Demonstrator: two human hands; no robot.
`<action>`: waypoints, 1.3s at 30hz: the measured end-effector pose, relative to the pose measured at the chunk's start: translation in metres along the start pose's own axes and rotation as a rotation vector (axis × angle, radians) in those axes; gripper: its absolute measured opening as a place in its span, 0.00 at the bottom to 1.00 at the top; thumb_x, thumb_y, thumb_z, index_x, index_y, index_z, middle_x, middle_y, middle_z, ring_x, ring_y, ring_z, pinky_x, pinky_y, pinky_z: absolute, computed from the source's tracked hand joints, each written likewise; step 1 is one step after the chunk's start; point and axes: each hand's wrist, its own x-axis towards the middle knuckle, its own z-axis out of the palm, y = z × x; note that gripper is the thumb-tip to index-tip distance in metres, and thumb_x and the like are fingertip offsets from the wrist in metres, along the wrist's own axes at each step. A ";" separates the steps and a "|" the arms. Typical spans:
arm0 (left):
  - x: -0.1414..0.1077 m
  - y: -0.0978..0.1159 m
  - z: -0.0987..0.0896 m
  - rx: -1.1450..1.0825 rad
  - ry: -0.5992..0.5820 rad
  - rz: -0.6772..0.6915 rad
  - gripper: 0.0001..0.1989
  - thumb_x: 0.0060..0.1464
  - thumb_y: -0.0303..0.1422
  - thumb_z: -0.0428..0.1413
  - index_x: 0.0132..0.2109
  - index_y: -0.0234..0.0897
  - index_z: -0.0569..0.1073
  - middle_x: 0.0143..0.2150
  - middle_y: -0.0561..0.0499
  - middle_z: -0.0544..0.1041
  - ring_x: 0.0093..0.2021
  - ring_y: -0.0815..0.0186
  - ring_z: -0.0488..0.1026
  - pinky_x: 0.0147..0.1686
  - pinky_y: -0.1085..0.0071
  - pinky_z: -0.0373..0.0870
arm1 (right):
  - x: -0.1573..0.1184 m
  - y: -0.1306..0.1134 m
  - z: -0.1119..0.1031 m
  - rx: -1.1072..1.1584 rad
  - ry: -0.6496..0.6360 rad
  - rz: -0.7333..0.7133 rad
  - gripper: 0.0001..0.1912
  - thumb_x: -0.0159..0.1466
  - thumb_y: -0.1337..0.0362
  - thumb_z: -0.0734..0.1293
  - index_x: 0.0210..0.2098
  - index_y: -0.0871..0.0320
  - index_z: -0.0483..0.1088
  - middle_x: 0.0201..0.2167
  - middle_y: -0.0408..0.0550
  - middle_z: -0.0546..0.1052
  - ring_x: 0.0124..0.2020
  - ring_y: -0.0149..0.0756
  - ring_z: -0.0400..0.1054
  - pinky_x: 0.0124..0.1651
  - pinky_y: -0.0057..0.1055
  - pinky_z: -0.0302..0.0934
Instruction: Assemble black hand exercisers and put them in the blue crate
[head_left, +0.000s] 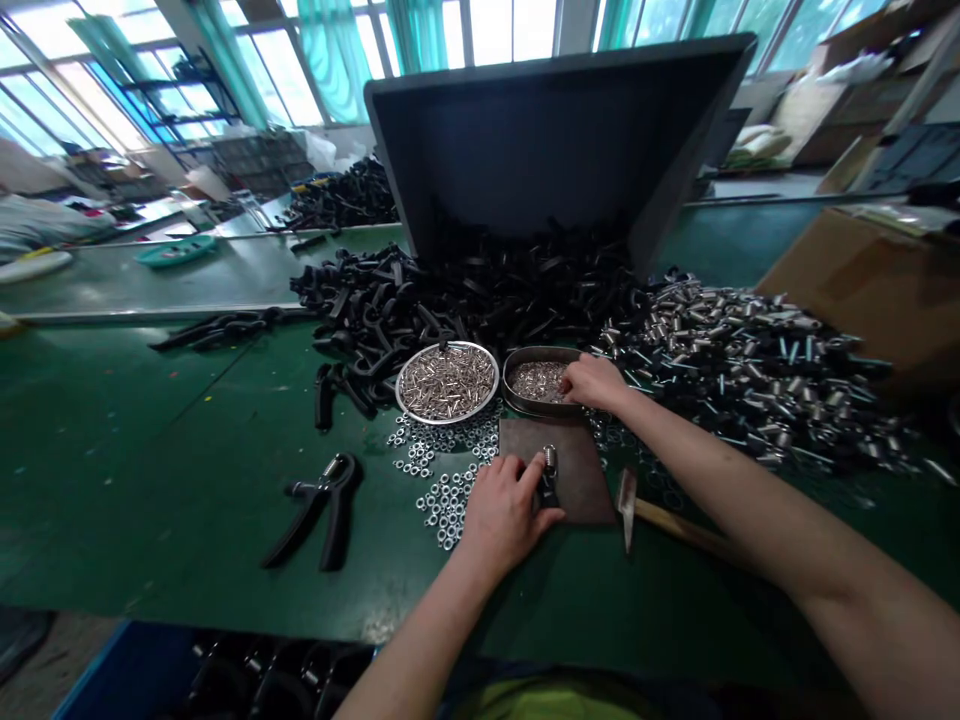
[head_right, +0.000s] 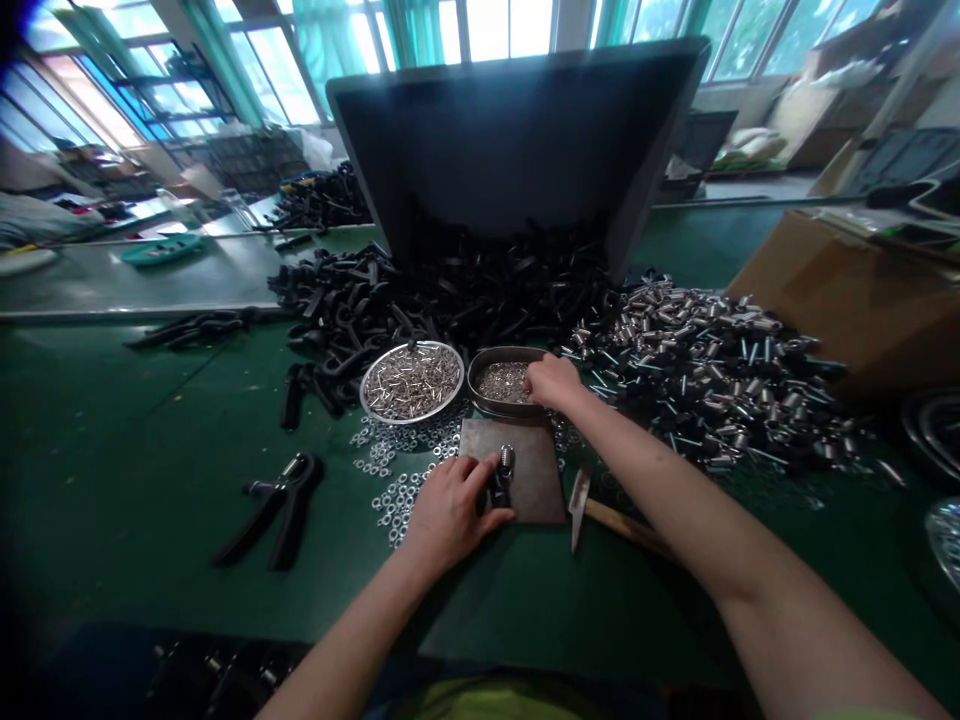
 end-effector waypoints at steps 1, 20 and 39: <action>0.000 0.000 0.000 -0.004 -0.005 0.006 0.33 0.49 0.46 0.58 0.60 0.39 0.60 0.44 0.45 0.69 0.44 0.56 0.65 0.43 0.60 0.66 | 0.005 0.000 0.002 -0.007 -0.024 -0.002 0.08 0.48 0.64 0.73 0.30 0.55 0.79 0.35 0.53 0.78 0.41 0.44 0.70 0.38 0.31 0.60; 0.004 -0.007 -0.019 -1.447 0.039 -0.684 0.22 0.46 0.44 0.60 0.45 0.35 0.72 0.37 0.47 0.76 0.37 0.63 0.73 0.39 0.67 0.69 | -0.047 -0.003 0.001 0.824 0.225 -0.033 0.08 0.63 0.67 0.55 0.41 0.59 0.62 0.36 0.51 0.79 0.29 0.31 0.70 0.34 0.29 0.64; -0.011 0.006 -0.023 -2.114 -0.089 -0.830 0.17 0.51 0.42 0.57 0.40 0.32 0.71 0.31 0.47 0.75 0.30 0.66 0.74 0.34 0.68 0.73 | -0.123 -0.058 0.028 1.058 0.209 -0.239 0.03 0.56 0.66 0.67 0.26 0.57 0.70 0.27 0.43 0.71 0.30 0.33 0.66 0.33 0.30 0.59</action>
